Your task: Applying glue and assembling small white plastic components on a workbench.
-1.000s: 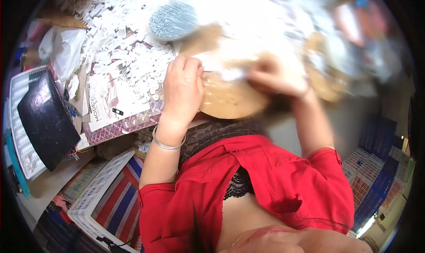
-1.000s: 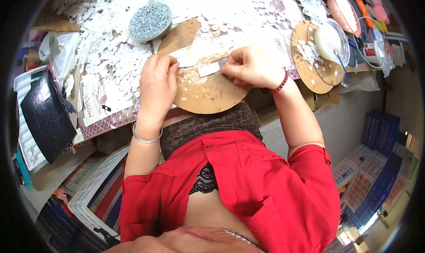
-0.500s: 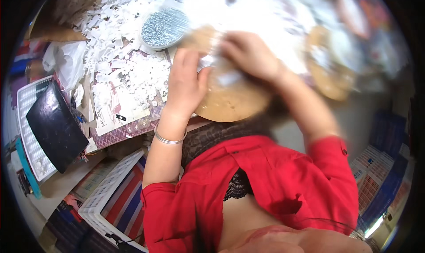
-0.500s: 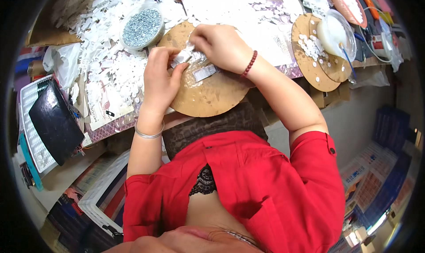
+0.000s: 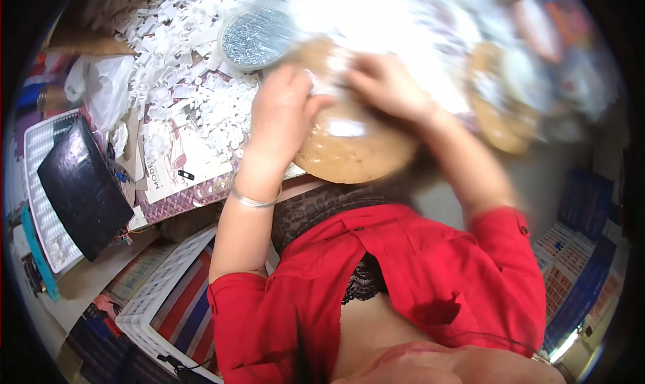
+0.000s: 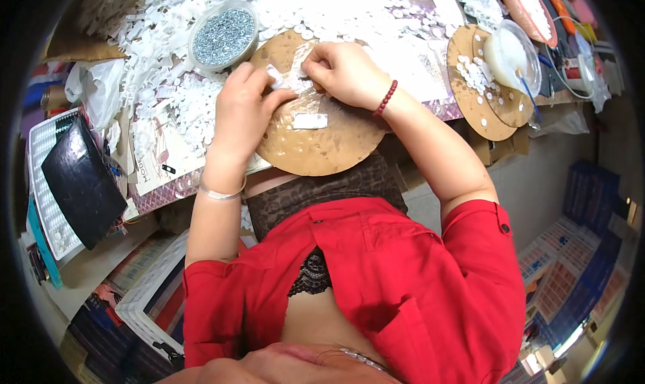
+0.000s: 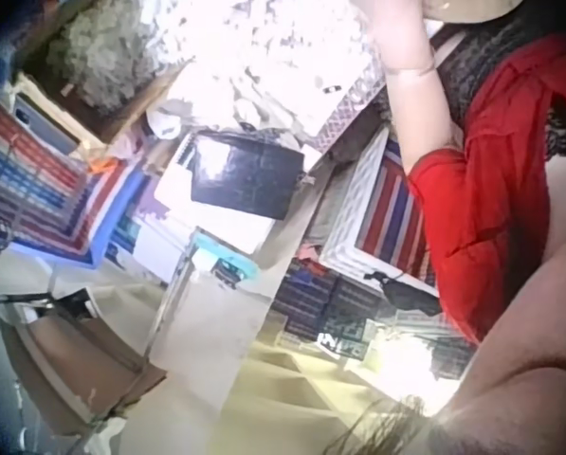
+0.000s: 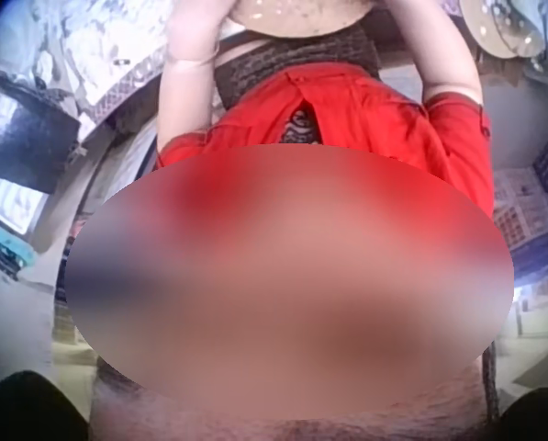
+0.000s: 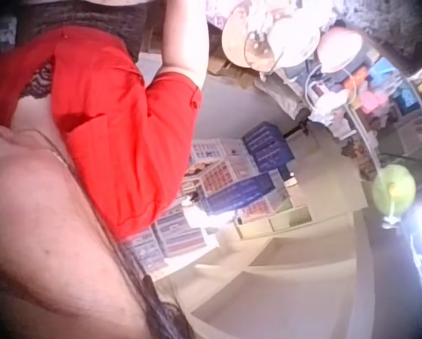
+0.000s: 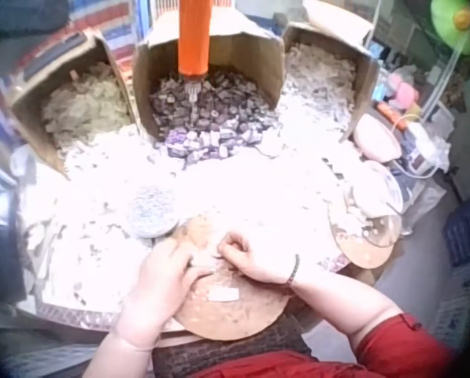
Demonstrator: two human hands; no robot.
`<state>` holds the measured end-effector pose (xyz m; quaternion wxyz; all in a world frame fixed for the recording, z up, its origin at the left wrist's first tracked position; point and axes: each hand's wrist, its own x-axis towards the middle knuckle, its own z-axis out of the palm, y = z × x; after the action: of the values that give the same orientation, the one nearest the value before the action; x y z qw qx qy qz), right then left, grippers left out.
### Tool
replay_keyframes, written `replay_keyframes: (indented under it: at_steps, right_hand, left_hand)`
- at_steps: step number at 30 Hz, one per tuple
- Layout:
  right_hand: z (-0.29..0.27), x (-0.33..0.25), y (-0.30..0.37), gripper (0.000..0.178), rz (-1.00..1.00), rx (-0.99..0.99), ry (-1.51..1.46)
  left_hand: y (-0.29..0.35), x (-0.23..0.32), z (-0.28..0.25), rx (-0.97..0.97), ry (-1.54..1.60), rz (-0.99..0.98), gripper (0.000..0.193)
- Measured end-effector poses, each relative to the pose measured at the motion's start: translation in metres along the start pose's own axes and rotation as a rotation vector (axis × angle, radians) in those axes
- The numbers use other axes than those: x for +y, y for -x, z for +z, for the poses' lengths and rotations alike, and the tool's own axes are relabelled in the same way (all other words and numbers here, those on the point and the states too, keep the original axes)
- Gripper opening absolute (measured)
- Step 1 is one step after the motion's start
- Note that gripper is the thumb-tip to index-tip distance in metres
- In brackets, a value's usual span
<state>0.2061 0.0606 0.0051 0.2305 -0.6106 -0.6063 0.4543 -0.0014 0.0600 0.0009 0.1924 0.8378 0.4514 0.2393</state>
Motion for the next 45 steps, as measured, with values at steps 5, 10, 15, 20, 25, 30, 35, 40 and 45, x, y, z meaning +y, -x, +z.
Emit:
replay_keyframes:
  at_steps: [5, 10, 15, 20, 25, 30, 35, 40, 45]
  right_hand:
    - [0.001, 0.009, 0.002, 0.025, -0.154, 0.088, 0.207]
    - [0.006, 0.012, 0.009, 0.024, -0.203, 0.155, 0.256]
    - [0.016, 0.012, 0.011, 0.016, -0.354, 0.257, 0.457]
    - [0.021, 0.014, 0.028, 0.008, -0.679, 0.306, 0.718]
    - [-0.003, 0.027, 0.031, 0.010, -0.593, 0.423, 0.593]
    - [-0.058, 0.065, 0.037, 0.018, -0.215, 0.545, 0.683]
    - [-0.038, 0.042, 0.051, 0.013, -0.291, 0.474, 0.625]
    - [0.018, 0.027, 0.066, 0.012, -0.469, 0.267, 0.530]
    - [0.032, 0.031, 0.085, 0.031, -0.649, 0.275, 0.706]
  left_hand:
    - [-0.006, -0.006, 0.005, 0.032, 0.009, 0.204, 0.018]
    - [-0.004, -0.005, 0.011, 0.066, 0.024, 0.177, 0.020]
    - [-0.002, -0.001, 0.014, 0.098, -0.014, 0.140, 0.025]
    - [-0.004, 0.001, 0.017, 0.103, 0.015, 0.114, 0.024]
    - [-0.002, 0.006, 0.010, 0.163, -0.035, 0.154, 0.026]
    - [0.021, 0.028, 0.004, -0.003, 0.247, 0.107, 0.024]
    - [0.032, 0.027, 0.029, 0.059, 0.219, 0.096, 0.023]
    - [0.036, 0.028, 0.035, 0.085, 0.169, 0.080, 0.023]
    - [0.035, 0.029, 0.036, 0.119, 0.164, 0.099, 0.024]
